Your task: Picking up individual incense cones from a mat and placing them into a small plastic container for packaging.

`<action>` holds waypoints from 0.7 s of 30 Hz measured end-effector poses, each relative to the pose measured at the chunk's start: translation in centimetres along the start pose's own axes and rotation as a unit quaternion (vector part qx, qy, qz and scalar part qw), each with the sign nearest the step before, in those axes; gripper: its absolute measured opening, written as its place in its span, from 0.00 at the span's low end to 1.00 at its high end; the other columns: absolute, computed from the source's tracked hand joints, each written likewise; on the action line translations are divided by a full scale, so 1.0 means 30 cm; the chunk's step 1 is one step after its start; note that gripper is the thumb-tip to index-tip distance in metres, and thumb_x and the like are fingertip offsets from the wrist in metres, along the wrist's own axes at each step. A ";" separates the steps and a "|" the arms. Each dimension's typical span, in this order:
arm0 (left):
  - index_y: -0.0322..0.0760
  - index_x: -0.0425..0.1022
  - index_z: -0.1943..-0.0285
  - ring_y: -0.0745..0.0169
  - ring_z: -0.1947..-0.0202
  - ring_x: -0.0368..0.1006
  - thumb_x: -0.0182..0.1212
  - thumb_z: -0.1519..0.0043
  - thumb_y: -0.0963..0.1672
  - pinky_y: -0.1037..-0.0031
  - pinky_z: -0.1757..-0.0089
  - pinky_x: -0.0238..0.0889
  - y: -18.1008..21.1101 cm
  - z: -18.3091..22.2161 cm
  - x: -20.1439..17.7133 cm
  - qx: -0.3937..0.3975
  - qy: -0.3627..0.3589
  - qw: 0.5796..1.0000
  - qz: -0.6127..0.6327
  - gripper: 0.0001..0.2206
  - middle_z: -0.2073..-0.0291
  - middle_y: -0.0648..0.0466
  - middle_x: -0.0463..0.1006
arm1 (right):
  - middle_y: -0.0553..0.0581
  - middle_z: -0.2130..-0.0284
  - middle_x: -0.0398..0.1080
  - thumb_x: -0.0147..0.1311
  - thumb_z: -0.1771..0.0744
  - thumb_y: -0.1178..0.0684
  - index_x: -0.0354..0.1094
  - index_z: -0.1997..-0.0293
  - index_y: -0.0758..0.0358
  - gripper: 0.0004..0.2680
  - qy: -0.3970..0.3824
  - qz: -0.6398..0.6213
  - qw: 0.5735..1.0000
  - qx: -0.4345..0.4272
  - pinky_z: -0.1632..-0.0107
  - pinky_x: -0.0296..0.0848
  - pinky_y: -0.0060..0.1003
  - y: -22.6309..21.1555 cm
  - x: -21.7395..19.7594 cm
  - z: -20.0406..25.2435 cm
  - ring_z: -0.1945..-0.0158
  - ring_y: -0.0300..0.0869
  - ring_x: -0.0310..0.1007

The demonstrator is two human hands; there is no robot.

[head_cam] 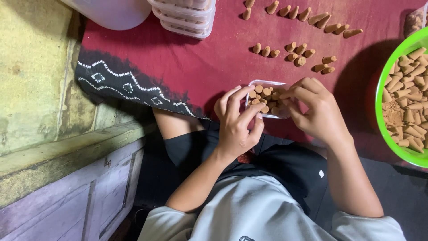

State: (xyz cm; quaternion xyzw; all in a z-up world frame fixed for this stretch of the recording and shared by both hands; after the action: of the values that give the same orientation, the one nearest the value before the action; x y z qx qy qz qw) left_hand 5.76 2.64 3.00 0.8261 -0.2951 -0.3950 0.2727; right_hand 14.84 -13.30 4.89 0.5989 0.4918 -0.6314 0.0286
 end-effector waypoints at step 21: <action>0.45 0.78 0.52 0.48 0.37 0.62 0.59 0.41 0.41 0.56 0.38 0.45 -0.050 -0.023 -0.017 -0.018 0.015 1.000 -0.010 0.10 0.40 0.52 0.70 | 0.60 0.67 0.70 0.60 0.37 0.63 0.74 0.66 0.64 0.02 -0.009 0.011 1.000 0.001 0.59 0.69 0.46 -0.042 0.013 -0.011 0.63 0.55 0.70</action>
State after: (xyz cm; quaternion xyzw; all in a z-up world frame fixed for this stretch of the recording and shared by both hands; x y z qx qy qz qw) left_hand 6.48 4.18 2.61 0.8300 -0.2752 -0.3905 0.2877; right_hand 14.18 -12.22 5.39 0.5984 0.4844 -0.6370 0.0389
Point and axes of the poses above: each hand's wrist, its own z-axis away from the middle knuckle, its own x-axis out of the palm, y = z × x, the point moved 7 cm from there along -z, towards the middle knuckle
